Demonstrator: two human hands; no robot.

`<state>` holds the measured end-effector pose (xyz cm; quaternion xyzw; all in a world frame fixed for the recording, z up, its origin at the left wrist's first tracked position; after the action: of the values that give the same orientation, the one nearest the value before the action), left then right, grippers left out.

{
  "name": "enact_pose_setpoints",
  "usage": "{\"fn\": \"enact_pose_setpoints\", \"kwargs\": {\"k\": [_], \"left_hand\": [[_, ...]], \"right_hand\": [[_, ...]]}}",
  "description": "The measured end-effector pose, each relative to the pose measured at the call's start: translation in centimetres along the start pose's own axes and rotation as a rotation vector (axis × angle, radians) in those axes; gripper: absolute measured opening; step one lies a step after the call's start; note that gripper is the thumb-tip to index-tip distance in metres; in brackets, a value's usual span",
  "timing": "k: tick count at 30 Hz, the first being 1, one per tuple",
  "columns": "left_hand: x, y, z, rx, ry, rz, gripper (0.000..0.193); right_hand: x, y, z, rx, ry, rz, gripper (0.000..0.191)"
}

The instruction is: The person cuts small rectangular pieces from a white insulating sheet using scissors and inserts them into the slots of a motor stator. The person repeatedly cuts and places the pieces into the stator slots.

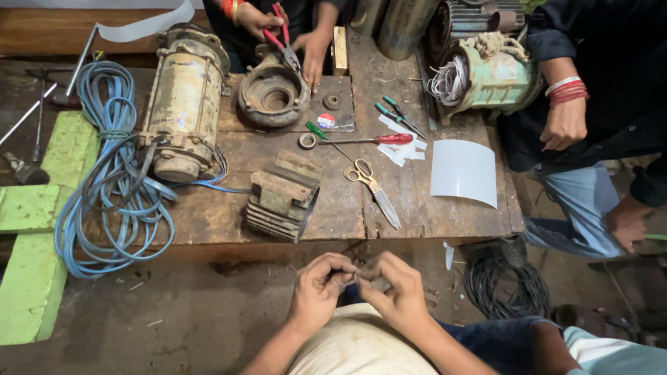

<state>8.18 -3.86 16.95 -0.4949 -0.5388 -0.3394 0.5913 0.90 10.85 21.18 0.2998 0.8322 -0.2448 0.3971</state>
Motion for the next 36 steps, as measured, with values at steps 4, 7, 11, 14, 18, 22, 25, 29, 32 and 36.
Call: {"fn": "enact_pose_setpoints", "kwargs": {"k": [4,7,11,14,18,22,25,29,32,36], "left_hand": [[-2.5,-0.5,1.0,0.017,0.218,-0.252,0.008],[-2.4,-0.8,1.0,0.025,0.122,-0.284,0.011],[0.5,-1.8,0.2,0.014,-0.177,0.043,0.017],[-1.8,-3.0,0.3,-0.047,-0.133,-0.191,0.02],[-3.6,-4.8,0.9,-0.06,-0.133,-0.134,0.019],[-7.3,-7.8,1.8,-0.054,-0.207,-0.02,0.013],[-11.9,-11.9,2.1,-0.018,-0.32,0.007,0.011],[-17.0,-15.2,4.4,-0.143,-1.07,0.096,0.012],[-19.1,-13.9,5.7,-0.295,-1.294,0.096,0.017],[-19.7,-10.3,5.5,-0.257,-1.347,0.075,0.03]], "right_hand": [[2.8,-0.8,1.4,0.03,-0.352,0.179,0.008],[4.4,-1.2,2.2,-0.023,-0.572,0.285,0.01],[3.5,-1.7,0.2,0.025,-0.135,0.091,0.01],[4.3,-2.1,0.0,-0.004,-0.112,0.106,0.014],[7.9,-2.6,0.6,-0.04,-0.237,0.236,0.01],[13.4,-5.4,1.5,-0.042,-0.359,0.216,0.005],[19.6,-9.4,2.1,-0.103,-0.277,0.443,0.013],[19.9,-16.4,1.8,0.025,0.417,0.035,0.046],[19.7,-18.5,2.4,0.018,0.543,0.012,0.056],[21.7,-18.5,3.6,-0.131,0.521,0.232,0.043]]}}
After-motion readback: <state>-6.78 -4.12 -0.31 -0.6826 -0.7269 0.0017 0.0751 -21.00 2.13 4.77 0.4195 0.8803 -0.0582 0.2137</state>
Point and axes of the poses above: each hand's wrist, its own y-axis away from the middle knuckle, its own z-axis out of the palm, x = y × z, the point moved 7 cm from there along -y, towards the middle knuckle, and after that the axes turned 7 degrees about -x, right-handed, at the moved point
